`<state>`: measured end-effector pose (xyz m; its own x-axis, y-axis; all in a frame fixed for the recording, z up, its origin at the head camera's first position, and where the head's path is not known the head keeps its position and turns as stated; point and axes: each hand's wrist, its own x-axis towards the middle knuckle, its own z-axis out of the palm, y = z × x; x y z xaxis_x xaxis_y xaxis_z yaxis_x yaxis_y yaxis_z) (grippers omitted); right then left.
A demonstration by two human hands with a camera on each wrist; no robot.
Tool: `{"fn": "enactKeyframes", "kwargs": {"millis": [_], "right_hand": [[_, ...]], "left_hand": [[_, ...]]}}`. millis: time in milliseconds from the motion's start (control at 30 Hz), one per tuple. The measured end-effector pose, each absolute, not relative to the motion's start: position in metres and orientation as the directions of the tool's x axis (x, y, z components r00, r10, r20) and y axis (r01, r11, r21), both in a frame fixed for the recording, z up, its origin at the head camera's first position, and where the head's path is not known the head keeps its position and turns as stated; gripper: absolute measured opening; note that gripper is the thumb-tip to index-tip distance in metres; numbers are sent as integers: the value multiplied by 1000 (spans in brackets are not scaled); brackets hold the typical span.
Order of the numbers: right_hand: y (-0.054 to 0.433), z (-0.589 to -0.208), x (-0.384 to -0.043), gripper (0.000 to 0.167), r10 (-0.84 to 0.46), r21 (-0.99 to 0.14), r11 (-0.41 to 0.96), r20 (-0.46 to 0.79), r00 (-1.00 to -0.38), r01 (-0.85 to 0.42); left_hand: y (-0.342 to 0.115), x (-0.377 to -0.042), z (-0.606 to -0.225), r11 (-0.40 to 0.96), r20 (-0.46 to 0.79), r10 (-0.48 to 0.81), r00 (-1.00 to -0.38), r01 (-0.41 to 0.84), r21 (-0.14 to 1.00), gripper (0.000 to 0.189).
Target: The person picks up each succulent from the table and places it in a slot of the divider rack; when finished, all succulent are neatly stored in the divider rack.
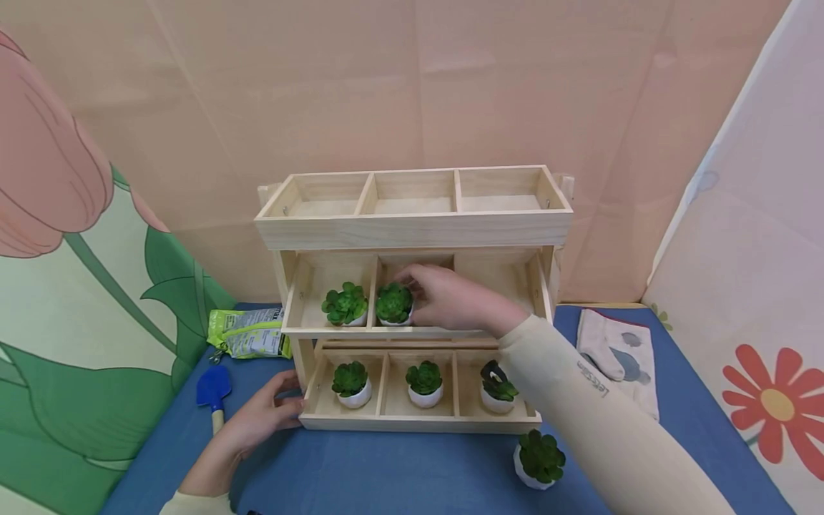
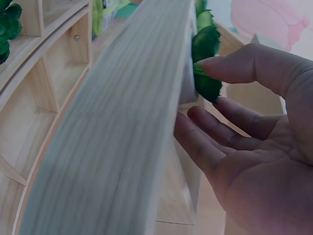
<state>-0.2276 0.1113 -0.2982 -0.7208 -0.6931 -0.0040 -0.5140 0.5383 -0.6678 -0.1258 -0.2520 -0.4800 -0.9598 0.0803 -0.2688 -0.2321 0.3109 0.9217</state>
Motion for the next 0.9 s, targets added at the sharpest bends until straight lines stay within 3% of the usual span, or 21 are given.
{"fn": "enactKeyframes", "kwargs": {"millis": [500, 900], "right_hand": [[139, -295, -203, 59, -651, -690, 489, 119, -750, -534], [172, -279, -164, 56, -598, -687, 493, 179, -781, -535]], "left_hand": [[-252, -126, -480, 315, -268, 104, -958, -224, 922, 67], [-253, -127, -481, 314, -269, 97, -958, -227, 922, 66]]}}
